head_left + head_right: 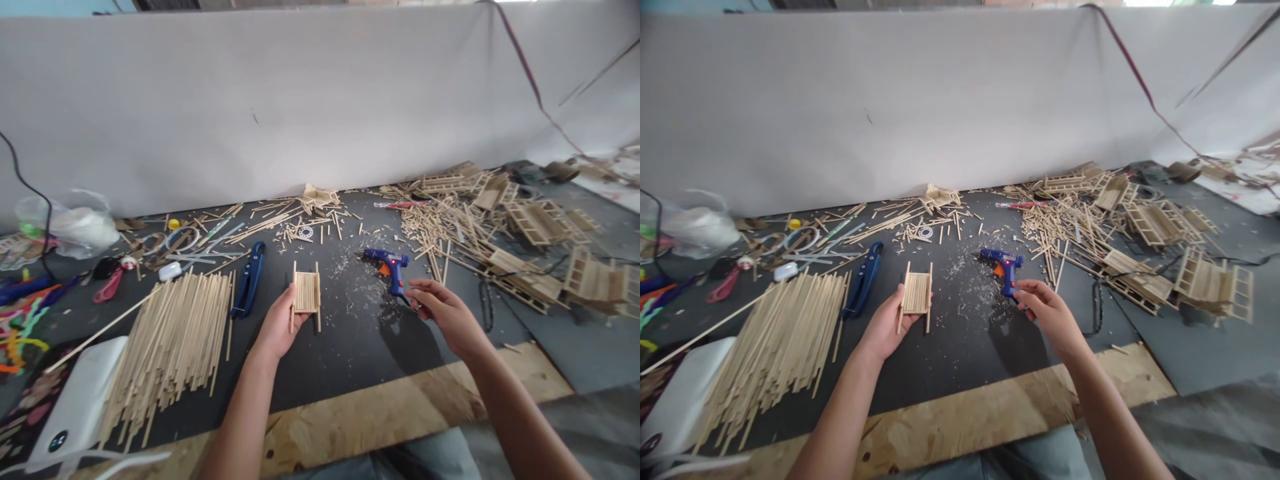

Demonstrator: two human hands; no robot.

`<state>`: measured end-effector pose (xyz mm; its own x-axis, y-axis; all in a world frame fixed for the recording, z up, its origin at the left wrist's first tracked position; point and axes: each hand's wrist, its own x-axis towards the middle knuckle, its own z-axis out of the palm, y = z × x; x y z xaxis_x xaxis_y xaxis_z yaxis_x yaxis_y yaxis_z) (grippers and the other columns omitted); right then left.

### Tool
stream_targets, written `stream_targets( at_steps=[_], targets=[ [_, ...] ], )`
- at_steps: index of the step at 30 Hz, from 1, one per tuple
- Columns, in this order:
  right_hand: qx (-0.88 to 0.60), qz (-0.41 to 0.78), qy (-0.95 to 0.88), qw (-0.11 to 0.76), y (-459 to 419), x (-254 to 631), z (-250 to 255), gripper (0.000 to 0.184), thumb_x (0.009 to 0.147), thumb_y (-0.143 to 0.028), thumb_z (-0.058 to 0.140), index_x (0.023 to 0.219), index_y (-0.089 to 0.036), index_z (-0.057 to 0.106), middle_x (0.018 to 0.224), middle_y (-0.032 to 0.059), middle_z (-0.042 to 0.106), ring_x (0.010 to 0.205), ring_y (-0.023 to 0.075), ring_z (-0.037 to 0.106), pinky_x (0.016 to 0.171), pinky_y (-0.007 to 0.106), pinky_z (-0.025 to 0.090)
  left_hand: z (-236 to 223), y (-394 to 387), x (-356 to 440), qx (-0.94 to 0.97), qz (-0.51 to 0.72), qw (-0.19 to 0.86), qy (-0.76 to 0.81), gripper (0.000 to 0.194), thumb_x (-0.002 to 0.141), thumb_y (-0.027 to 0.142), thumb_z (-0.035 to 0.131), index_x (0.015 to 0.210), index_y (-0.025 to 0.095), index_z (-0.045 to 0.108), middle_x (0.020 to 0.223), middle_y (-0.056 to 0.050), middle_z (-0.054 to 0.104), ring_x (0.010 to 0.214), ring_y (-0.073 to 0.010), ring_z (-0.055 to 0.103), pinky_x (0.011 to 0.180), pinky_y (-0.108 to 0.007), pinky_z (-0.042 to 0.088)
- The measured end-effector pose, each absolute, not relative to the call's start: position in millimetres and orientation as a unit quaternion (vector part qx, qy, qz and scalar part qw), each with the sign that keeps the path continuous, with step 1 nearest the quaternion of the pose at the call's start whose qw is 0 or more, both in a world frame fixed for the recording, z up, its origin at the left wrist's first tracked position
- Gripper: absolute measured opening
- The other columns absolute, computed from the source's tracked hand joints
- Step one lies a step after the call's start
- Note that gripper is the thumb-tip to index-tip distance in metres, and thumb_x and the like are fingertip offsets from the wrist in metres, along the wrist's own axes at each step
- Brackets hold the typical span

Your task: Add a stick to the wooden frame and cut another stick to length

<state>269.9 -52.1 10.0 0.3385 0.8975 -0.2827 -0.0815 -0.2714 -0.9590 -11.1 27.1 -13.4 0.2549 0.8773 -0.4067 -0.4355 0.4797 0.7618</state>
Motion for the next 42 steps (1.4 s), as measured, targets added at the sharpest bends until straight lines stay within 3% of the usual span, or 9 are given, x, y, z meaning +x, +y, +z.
stream_targets(
  at_steps=[6,11,16,22,29,36,42],
  targets=[
    [-0.640,0.465,-0.380,0.479,-40.1,267.6,22.4,0.027,0.073,-0.037,0.063,0.093,-0.019,0.060,0.065,-0.0018,0.058,0.053,0.0088,0.044,0.047,0.022,0.031,-7.7,25.7,-10.9,0.307,0.410,0.746,0.425,0.032,0.081,0.026,0.059,0.110,0.014,0.058,0.102,-0.012,0.068,0.092,-0.0215,0.065,0.078,-0.031,0.053],
    [-0.643,0.403,-0.491,0.428,-6.0,260.2,39.4,0.027,0.076,-0.038,0.056,0.096,-0.021,0.062,0.071,-0.0005,0.061,0.056,0.0105,0.049,0.051,0.024,0.036,-8.0,27.0,-14.0,0.297,0.419,0.742,0.431,0.032,0.080,0.024,0.060,0.111,0.016,0.057,0.111,-0.012,0.064,0.099,-0.0218,0.062,0.084,-0.034,0.051],
    [-0.650,0.289,-0.660,0.240,48.4,243.0,44.8,0.029,0.080,-0.038,0.048,0.099,-0.020,0.061,0.084,0.0047,0.066,0.067,0.0158,0.057,0.057,0.027,0.042,-9.9,26.5,-16.7,0.272,0.441,0.753,0.406,0.032,0.081,0.028,0.058,0.111,0.017,0.056,0.114,-0.011,0.063,0.105,-0.0224,0.059,0.090,-0.036,0.047],
    [-0.645,0.264,-0.697,0.166,109.6,213.5,33.3,0.025,0.072,-0.030,0.062,0.094,-0.019,0.066,0.096,0.0093,0.067,0.083,0.0235,0.060,0.070,0.032,0.042,-8.3,27.8,-18.3,0.240,0.466,0.765,0.375,0.031,0.080,0.025,0.058,0.110,0.019,0.053,0.108,-0.009,0.064,0.102,-0.0235,0.061,0.091,-0.041,0.045],
    [-0.686,0.242,-0.674,0.129,151.1,174.8,8.8,0.047,0.078,-0.046,0.058,0.114,-0.015,0.052,0.103,0.0124,0.065,0.091,0.0242,0.060,0.073,0.030,0.043,-8.4,28.9,-18.4,0.244,0.455,0.765,0.385,0.029,0.078,0.025,0.061,0.105,0.018,0.054,0.101,-0.009,0.066,0.095,-0.0230,0.063,0.085,-0.038,0.047],
    [-0.751,0.202,-0.620,0.109,172.3,149.3,-4.3,0.043,0.083,-0.026,0.057,0.119,-0.006,0.045,0.109,0.0223,0.060,0.101,0.0291,0.058,0.078,0.036,0.045,-10.2,29.0,-19.5,0.235,0.444,0.775,0.383,0.028,0.077,0.027,0.062,0.104,0.018,0.056,0.106,-0.010,0.065,0.099,-0.0232,0.062,0.086,-0.038,0.047],
    [-0.753,0.210,-0.617,0.086,169.9,148.2,0.1,0.034,0.082,-0.033,0.059,0.108,-0.011,0.058,0.107,0.0140,0.061,0.096,0.0242,0.059,0.080,0.038,0.047,-9.6,31.6,-19.1,0.228,0.434,0.783,0.383,0.027,0.078,0.025,0.061,0.104,0.018,0.057,0.107,-0.010,0.065,0.098,-0.0226,0.062,0.084,-0.036,0.048]
  ],
)
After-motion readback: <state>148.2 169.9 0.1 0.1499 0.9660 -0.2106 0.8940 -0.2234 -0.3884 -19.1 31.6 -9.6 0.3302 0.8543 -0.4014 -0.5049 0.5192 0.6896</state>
